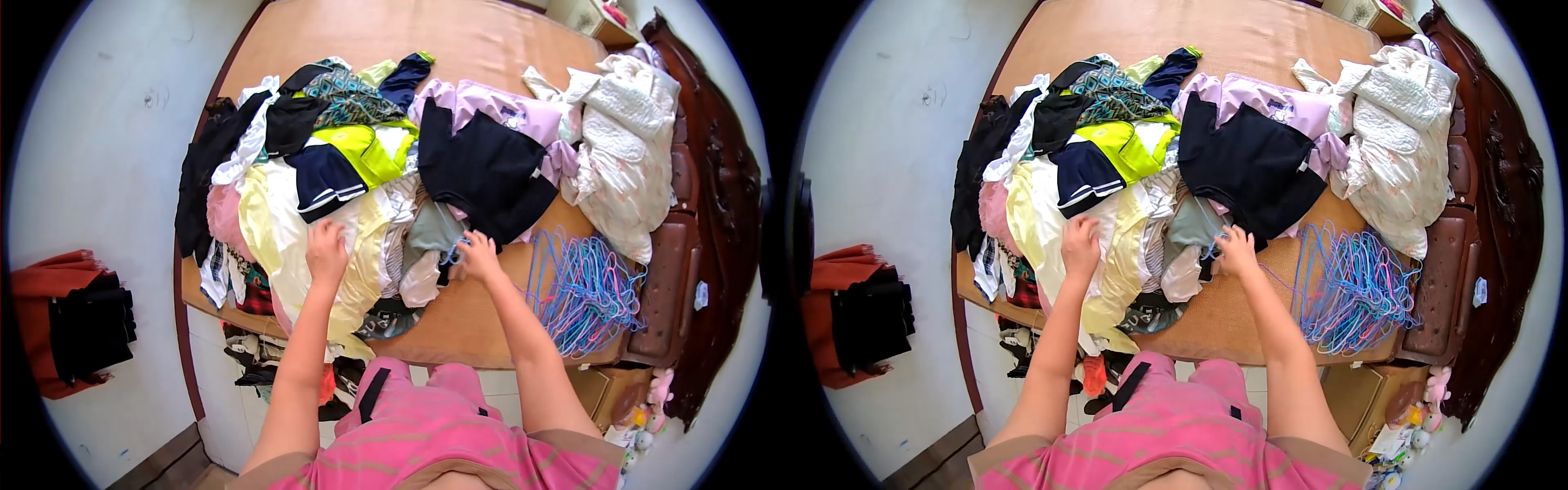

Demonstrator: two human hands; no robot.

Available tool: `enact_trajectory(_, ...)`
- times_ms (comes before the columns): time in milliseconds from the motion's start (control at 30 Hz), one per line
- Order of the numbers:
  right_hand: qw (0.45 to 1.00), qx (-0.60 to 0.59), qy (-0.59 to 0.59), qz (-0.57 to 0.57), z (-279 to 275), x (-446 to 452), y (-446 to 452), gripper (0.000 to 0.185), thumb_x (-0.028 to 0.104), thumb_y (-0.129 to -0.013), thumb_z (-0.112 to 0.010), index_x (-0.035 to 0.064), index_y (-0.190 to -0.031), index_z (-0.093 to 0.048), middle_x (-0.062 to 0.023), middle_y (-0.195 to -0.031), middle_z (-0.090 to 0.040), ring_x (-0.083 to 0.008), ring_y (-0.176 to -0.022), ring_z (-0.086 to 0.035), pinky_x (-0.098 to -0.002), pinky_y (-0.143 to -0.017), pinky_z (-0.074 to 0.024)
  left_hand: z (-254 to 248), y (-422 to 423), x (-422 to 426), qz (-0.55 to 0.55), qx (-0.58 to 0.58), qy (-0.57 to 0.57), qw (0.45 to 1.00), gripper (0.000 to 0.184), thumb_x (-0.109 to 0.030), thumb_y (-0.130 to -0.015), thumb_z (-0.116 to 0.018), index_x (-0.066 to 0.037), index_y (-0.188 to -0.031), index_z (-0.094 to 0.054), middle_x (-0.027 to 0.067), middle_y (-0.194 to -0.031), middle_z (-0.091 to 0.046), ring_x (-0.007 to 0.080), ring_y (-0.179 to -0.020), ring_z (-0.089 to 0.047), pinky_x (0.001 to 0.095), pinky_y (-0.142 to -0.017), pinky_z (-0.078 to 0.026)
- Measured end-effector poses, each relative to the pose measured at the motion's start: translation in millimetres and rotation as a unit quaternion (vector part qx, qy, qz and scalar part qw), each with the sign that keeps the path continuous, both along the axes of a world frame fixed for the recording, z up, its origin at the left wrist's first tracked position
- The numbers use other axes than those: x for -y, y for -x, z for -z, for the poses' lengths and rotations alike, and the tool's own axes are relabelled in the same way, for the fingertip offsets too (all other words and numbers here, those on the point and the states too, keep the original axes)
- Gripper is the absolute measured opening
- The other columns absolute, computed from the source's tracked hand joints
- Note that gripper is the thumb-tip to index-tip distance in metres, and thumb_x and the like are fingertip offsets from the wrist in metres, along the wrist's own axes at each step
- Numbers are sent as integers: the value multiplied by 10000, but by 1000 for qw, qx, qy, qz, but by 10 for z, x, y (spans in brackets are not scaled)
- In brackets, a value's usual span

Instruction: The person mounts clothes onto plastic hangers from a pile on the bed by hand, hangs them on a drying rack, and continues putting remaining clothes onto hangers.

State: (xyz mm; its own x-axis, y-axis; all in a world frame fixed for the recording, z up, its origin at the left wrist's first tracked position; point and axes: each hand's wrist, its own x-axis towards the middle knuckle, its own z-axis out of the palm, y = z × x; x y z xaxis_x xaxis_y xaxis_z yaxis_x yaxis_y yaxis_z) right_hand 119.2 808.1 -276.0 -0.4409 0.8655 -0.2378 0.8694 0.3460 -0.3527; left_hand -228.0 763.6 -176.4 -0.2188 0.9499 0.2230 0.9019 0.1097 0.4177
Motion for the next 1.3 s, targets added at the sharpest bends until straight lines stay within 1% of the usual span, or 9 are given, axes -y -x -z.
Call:
enact_trajectory(233, 991, -127, 38, 19, -22, 668, 163, 316, 151, -748, -669, 110, -1060, -638, -84, -1067, -592, -290, -1037, -529, -416, -851, -444, 137, 110, -762, 52, -140, -21, 989, 563, -141, -653, -738, -129, -1188, -563, 96, -1277, -467, 277, -1212, -411, 446, -1015, -311)
enact_trajectory(467, 980, -171, 101, 12, -135, 1214, 224, 286, 120, -788, -633, 85, -1072, -636, -126, -973, -605, -328, -954, -553, -415, -819, -459, 607, 557, -1842, -29, -99, -66, 992, 423, -296, -749, -696, -76, -1101, -617, 191, -1284, -459, 369, -1219, -394, 458, -1026, -314)
enact_trajectory(667, 972, -181, 142, 38, -212, 1233, 255, 248, 139, -831, -622, 61, -1066, -639, -136, -903, -618, -316, -851, -587, -383, -749, -482, 960, 1365, -2304, -171, -43, 274, 946, 445, -374, -875, -538, -44, -1164, -616, 99, -1413, -412, 320, -1351, -289, 580, -1058, -230)
enact_trajectory(733, 969, -195, 147, 47, -253, 1205, 307, 242, 140, -839, -617, 57, -1065, -639, -134, -883, -621, -309, -821, -598, -379, -727, -487, 942, 1396, -2223, -197, -9, 284, 938, 357, -312, -902, -504, -62, -1108, -654, 102, -1265, -562, 302, -1251, -439, 571, -1045, -260)
enact_trajectory(833, 958, -215, 170, 79, -316, 1052, 430, 243, 143, -842, -617, 50, -1066, -637, -133, -863, -626, -297, -789, -614, -360, -704, -492, 926, 1375, -1941, -146, 83, 56, 984, 256, -257, -901, -512, -106, -916, -718, 135, -926, -675, 362, -912, -610, 478, -1031, -322)
enact_trajectory(1033, 950, -233, 190, 80, -281, 829, 726, 251, 161, -868, -603, 44, -1088, -632, -115, -911, -648, -234, -812, -639, -310, -704, -494, 379, 763, -937, -13, 350, -6, 937, 238, -140, -915, -506, -9, -820, -680, 61, -788, -658, 149, -752, -614, 257, -710, -459)
enact_trajectory(1133, 902, -288, 285, 146, -233, 702, 919, 274, 191, -902, -578, 40, -1125, -624, -79, -977, -675, -180, -866, -646, -297, -757, -499, 114, 181, -266, 48, 426, 21, 903, 203, -56, -916, -483, -15, -761, -608, 39, -746, -559, 122, -692, -525, 243, -652, -426)
enact_trajectory(1267, 608, -537, 427, 399, -233, 586, 1191, 364, 270, -974, -465, 57, -1264, -521, -41, -939, -675, -142, -864, -620, -313, -735, -504, -396, -678, 576, 213, 583, 178, 763, 180, -84, -913, -460, -30, -817, -601, 60, -786, -573, 166, -738, -544, 285, -685, -433)
enact_trajectory(1300, 607, -538, 424, 402, -272, 591, 1163, 364, 270, -974, -465, 57, -1264, -521, -41, -939, -675, -142, -864, -620, -313, -735, -504, -473, -851, 745, 211, 637, 231, 705, 183, -110, -932, -468, -31, -836, -601, 46, -773, -567, 139, -720, -534, 267, -670, -425)
